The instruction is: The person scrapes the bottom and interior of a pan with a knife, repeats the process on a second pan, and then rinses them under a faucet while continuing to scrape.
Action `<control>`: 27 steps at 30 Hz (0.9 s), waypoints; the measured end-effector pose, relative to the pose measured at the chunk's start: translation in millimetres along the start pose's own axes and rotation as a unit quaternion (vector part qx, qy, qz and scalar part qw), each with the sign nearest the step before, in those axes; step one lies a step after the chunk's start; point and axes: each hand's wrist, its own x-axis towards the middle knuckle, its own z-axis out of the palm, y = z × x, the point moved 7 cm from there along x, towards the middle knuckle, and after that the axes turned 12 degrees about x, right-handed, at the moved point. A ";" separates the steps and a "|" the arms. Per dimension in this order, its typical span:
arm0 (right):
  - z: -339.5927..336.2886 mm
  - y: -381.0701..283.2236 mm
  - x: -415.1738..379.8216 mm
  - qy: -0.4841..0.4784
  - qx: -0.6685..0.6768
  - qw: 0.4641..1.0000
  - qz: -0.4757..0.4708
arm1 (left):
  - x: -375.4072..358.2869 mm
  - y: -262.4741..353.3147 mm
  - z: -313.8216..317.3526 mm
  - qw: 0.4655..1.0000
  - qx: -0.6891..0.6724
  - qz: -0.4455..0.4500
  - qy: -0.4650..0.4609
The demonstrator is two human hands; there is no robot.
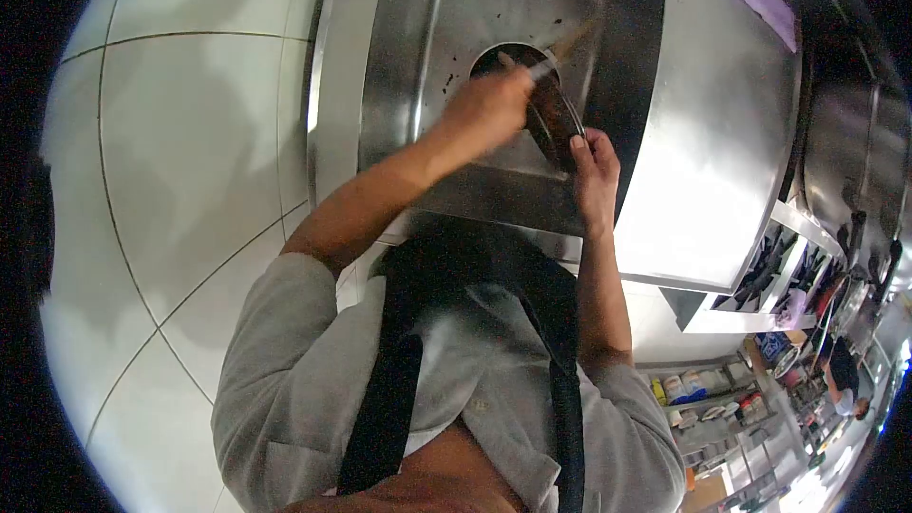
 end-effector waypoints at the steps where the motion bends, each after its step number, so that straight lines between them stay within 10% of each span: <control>1: 1.7 -0.3 -3.0 0.000 -0.005 1.000 0.001 | 6.9 -14.6 1.0 0.999 0.017 -0.027 -0.015; 27: 0.7 12.7 5.5 0.023 0.016 1.000 0.010 | -20.5 22.8 14.3 0.999 0.018 0.020 -0.022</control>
